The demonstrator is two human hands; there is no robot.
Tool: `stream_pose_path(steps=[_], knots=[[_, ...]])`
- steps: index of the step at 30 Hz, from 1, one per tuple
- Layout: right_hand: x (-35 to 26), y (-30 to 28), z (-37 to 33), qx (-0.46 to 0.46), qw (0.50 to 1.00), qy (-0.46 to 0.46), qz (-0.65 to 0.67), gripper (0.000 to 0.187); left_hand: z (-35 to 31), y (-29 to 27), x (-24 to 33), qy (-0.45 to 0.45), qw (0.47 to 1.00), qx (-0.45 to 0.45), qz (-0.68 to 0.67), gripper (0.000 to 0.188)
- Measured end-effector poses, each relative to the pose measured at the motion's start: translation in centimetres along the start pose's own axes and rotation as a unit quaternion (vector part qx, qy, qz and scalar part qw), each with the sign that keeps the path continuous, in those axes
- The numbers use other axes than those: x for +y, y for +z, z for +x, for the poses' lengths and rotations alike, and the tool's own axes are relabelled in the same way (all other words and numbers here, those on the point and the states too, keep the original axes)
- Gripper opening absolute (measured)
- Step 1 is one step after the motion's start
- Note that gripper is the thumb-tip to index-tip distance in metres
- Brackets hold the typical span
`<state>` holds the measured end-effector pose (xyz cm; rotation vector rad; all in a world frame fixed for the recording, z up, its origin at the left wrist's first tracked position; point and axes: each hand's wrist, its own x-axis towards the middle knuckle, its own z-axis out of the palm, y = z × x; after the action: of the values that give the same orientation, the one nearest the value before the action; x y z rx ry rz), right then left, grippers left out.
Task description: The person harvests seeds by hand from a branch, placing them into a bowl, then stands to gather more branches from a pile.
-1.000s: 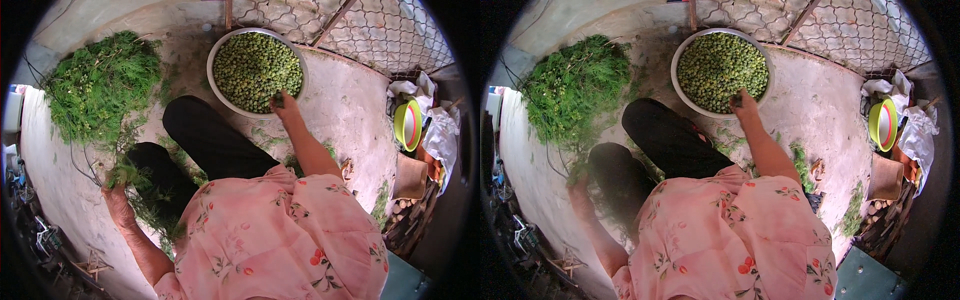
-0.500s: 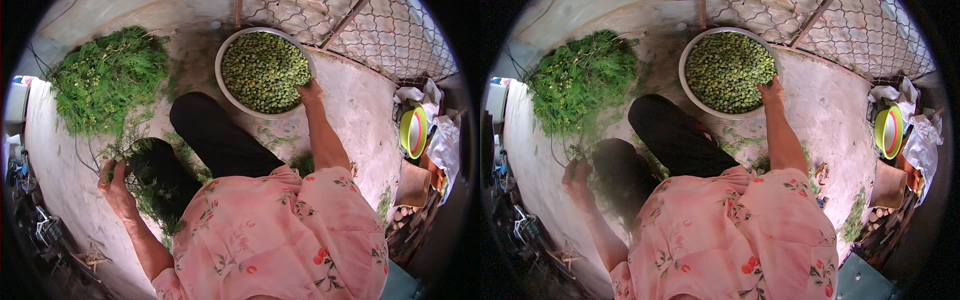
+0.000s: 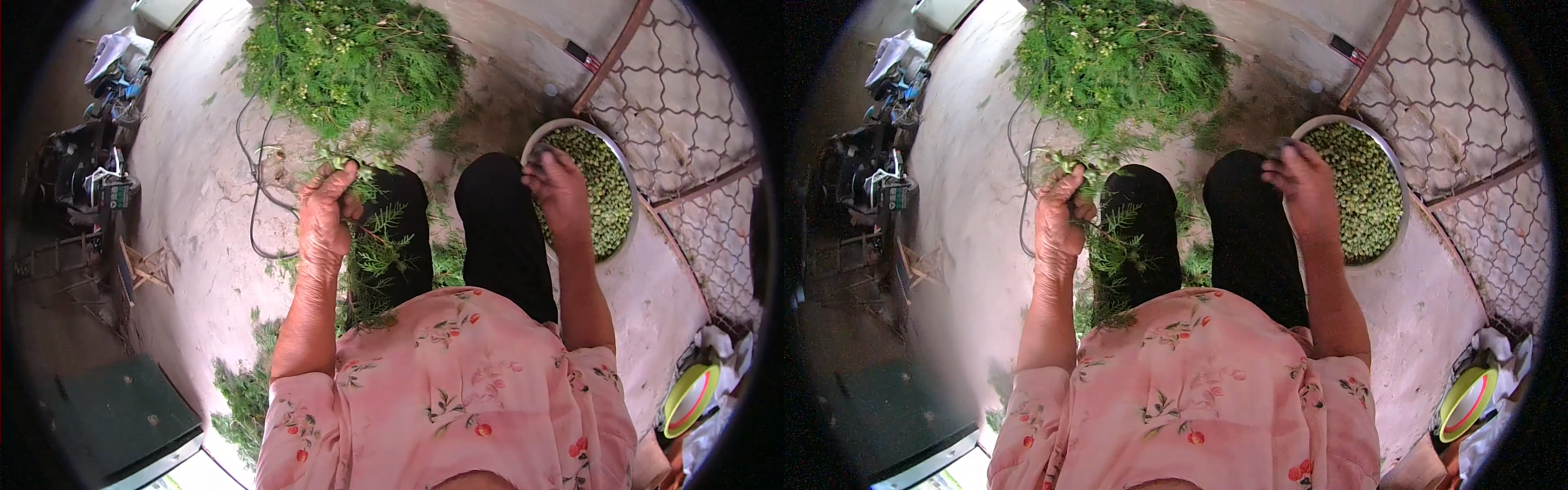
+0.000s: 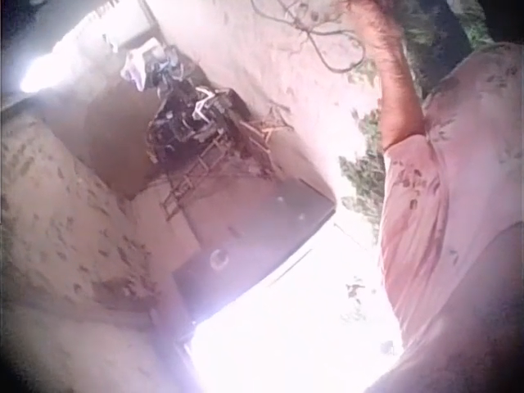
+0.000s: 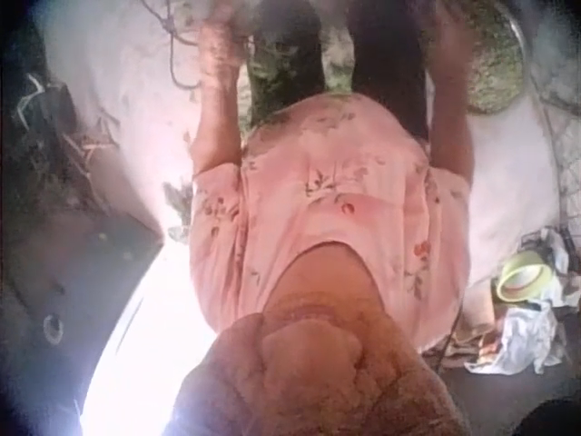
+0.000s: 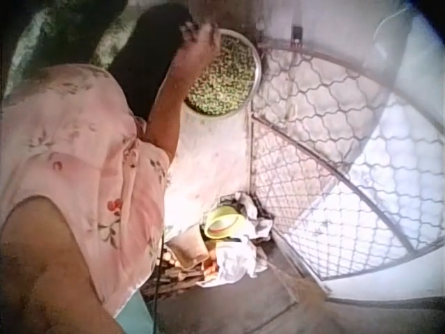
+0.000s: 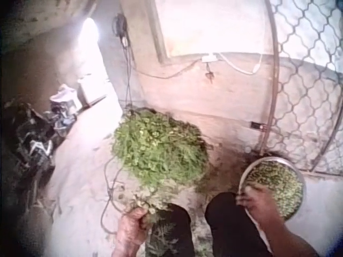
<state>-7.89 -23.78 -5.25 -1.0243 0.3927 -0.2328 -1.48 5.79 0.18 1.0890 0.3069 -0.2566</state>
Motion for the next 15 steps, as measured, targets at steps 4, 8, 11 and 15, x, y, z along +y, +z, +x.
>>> stream_pose_path(steps=[4,8,11,15], knots=[[-0.2,9.4,-2.8,-0.161,0.981,-0.043,-0.098,0.015,-0.6,0.2,-0.2,0.014,1.000,0.015,0.017,0.022],[1.5,13.6,-3.7,-0.196,0.916,-0.290,-0.199,0.016,-1.0,0.3,-0.8,0.067,0.996,-0.029,0.056,0.017],[1.7,15.3,-3.1,-0.214,0.873,-0.369,-0.239,0.020,-2.0,0.8,-0.4,0.112,0.974,-0.026,0.193,0.015],[2.3,16.5,-3.5,-0.223,0.820,-0.387,-0.358,0.025,-1.9,-0.3,-1.3,0.193,0.923,-0.051,0.330,0.008]])
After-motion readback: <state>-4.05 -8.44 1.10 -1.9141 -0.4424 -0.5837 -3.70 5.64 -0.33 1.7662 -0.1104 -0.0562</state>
